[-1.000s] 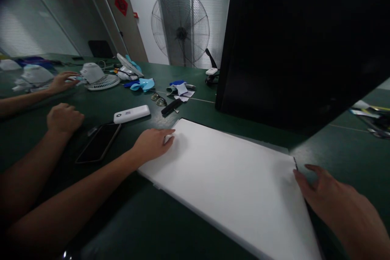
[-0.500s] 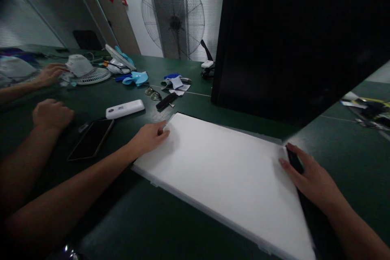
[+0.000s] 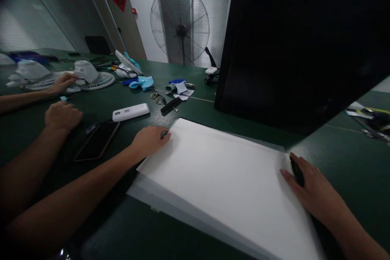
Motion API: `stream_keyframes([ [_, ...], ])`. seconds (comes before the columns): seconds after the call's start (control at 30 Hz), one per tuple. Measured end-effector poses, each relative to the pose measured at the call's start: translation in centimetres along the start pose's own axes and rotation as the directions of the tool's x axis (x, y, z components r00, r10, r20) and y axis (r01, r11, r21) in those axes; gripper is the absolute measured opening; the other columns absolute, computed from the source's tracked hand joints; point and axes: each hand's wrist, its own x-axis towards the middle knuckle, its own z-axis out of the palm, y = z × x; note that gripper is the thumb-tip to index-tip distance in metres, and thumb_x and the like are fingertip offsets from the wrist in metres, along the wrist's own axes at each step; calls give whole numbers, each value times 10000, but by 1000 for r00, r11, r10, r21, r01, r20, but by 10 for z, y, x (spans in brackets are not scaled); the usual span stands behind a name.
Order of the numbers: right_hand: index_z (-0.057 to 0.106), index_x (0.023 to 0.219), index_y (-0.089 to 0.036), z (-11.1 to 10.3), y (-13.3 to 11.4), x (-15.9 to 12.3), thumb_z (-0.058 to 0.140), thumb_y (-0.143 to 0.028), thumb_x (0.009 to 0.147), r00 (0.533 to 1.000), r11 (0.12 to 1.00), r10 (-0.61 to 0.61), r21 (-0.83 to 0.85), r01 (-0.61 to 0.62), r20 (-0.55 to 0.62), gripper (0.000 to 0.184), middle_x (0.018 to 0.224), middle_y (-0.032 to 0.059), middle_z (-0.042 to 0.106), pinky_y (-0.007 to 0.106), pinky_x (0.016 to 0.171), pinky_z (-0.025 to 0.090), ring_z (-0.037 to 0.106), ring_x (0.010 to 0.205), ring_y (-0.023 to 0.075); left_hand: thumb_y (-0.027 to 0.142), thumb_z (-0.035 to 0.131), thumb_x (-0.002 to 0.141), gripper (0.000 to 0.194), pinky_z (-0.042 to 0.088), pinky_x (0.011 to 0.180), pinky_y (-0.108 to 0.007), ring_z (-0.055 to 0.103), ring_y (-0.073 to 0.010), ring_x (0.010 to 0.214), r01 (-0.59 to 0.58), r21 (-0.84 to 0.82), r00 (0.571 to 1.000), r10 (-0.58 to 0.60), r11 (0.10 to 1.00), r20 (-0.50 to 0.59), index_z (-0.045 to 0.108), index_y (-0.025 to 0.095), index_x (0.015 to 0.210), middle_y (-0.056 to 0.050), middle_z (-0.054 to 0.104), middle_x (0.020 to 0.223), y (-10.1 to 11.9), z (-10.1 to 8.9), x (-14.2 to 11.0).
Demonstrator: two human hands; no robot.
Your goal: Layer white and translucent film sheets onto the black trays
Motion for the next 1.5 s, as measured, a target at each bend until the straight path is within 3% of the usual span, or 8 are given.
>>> stream_keyframes([
  [0.17,531,1576,-118,-17,-37,-23,387,-697,1028,951,945,-308,-121,303,-20,810,1708,152,313,581,1350,147,160,1629,340,492,470,1046,485,471,1129,-438,654,-315,1204,-177,-102,974,159,979,-164,763,191,1288,-147,727,1250,-15,22,18],
  [0.27,424,1667,-276,-41,-91,-53,487,-665,1058,805,791,-591,-153,592,62,725,1736,73,266,674,1282,301,216,1613,356,502,428,1064,531,444,1184,-464,632,-307,1278,-185,-226,970,141,956,-197,756,198,1349,-150,696,1359,-22,33,29],
  [0.4,257,1732,-301,-64,-164,-88,647,-700,991,568,577,-810,24,816,149,928,1731,84,242,636,1192,469,306,1573,392,528,407,1074,568,404,1236,-494,577,-324,1403,-166,-282,980,126,945,-157,712,206,1429,-151,631,1504,-26,39,34],
  [0.5,324,1709,-316,-62,-187,-98,660,-659,1004,499,525,-837,76,848,224,853,1718,80,248,620,1175,496,358,1546,391,542,377,1089,597,360,1271,-506,501,-323,1504,-180,-258,981,154,949,-118,618,223,1532,-134,543,1628,-25,40,34],
  [0.67,378,1685,-313,-42,-183,-94,586,-450,1068,531,527,-831,-70,847,167,665,1706,79,273,646,1097,553,453,1490,374,547,358,1098,621,262,1324,-507,381,-308,1603,-221,-276,975,204,936,-88,549,205,1579,-103,493,1682,-25,42,34],
  [1.1,138,1745,-327,-36,-182,-89,602,-441,1059,563,571,-814,19,821,142,836,1720,48,229,559,1222,467,370,1540,358,455,525,1021,661,236,1335,-571,326,-342,1629,-246,-271,969,243,931,-43,486,180,1620,-121,422,1714,-22,35,28],
  [1.33,226,1738,-241,-34,-185,-91,538,-412,1070,529,516,-845,-134,846,84,757,1700,92,288,568,1082,591,437,1502,358,436,474,1030,668,217,1332,-587,287,-342,1644,-272,-241,961,274,932,-27,459,181,1647,-121,377,1736,-25,36,28],
  [1.5,307,1712,-275,-36,-178,-86,471,-243,1050,572,559,-812,-127,819,116,683,1737,89,212,653,1174,483,331,1566,349,460,426,1039,700,182,1339,-576,249,-341,1657,-283,-200,957,289,938,0,422,150,1666,-146,319,1758,-22,38,29],
])
